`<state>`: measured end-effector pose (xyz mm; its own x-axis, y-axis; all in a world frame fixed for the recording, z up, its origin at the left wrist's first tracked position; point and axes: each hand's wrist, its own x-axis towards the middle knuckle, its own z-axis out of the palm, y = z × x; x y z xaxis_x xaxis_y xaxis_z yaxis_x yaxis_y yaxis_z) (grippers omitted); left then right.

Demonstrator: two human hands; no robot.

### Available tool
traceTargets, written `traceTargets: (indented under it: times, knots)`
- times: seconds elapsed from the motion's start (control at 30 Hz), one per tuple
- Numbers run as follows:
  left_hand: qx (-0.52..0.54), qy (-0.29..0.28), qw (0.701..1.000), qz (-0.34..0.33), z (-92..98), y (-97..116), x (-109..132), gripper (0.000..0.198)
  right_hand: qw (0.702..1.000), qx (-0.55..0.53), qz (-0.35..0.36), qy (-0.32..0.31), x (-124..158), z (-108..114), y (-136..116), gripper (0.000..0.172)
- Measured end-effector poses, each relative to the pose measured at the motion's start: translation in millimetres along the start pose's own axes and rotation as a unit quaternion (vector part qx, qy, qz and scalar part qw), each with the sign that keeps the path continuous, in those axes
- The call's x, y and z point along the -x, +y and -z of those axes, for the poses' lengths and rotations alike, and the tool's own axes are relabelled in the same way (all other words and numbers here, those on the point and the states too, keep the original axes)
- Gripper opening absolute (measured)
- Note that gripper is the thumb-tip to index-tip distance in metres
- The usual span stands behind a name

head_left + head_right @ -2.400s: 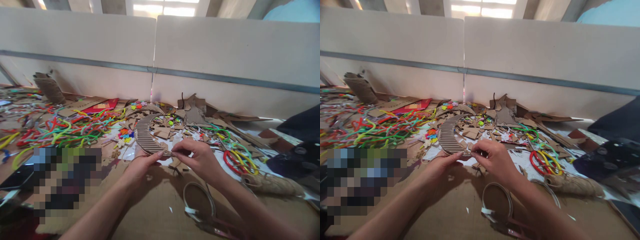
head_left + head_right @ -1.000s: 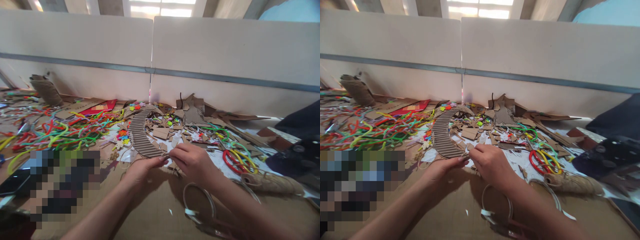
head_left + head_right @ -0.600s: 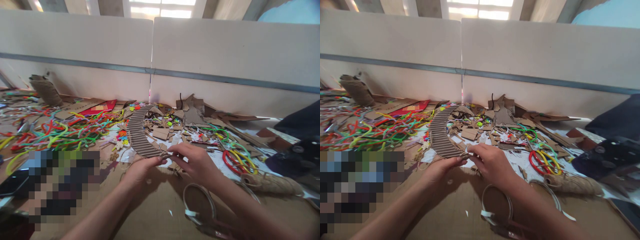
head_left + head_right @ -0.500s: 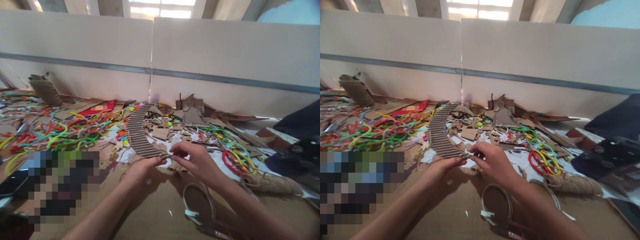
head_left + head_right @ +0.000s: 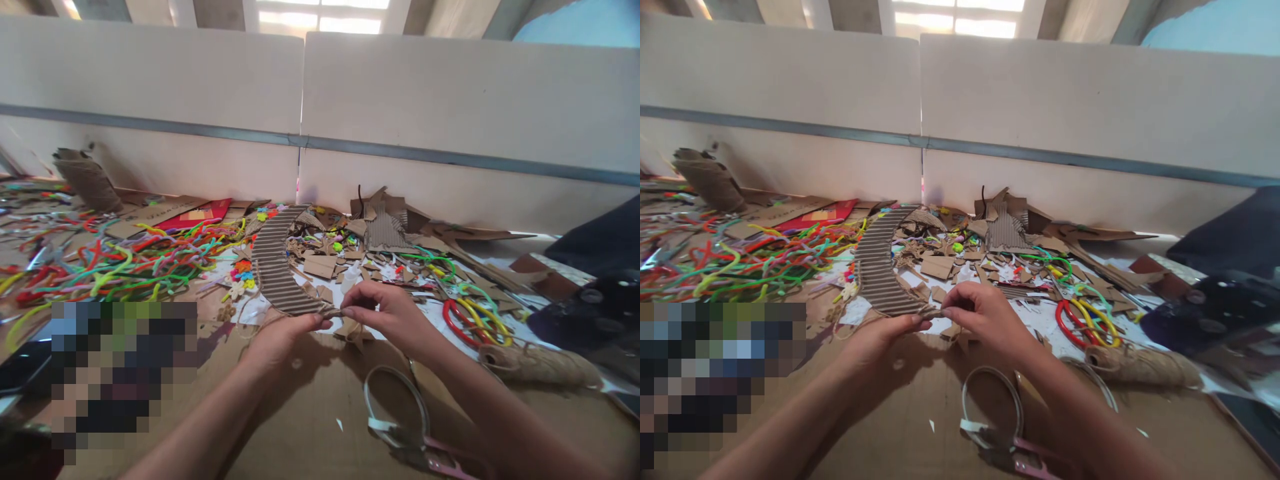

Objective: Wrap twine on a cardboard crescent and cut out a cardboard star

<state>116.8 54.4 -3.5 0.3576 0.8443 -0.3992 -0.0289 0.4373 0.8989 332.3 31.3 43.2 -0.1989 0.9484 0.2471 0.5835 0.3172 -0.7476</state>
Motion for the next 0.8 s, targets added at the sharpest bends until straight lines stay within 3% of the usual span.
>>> traceTargets:
  times: [0.33, 0.8]
  knots:
    - [-0.012, 0.006, 0.999, -0.033, 0.0, 0.7, -1.7, 0.024, 0.996, -0.066, -0.052, -0.031, -5.7, 2.0, 2.4, 0.011]
    - [-0.001, -0.044, 0.996, -0.082, -7.0, 10.1, 7.6, 0.019, 0.955, -0.239, -0.13, -0.115, -5.3, 4.4, 16.7, 0.033]
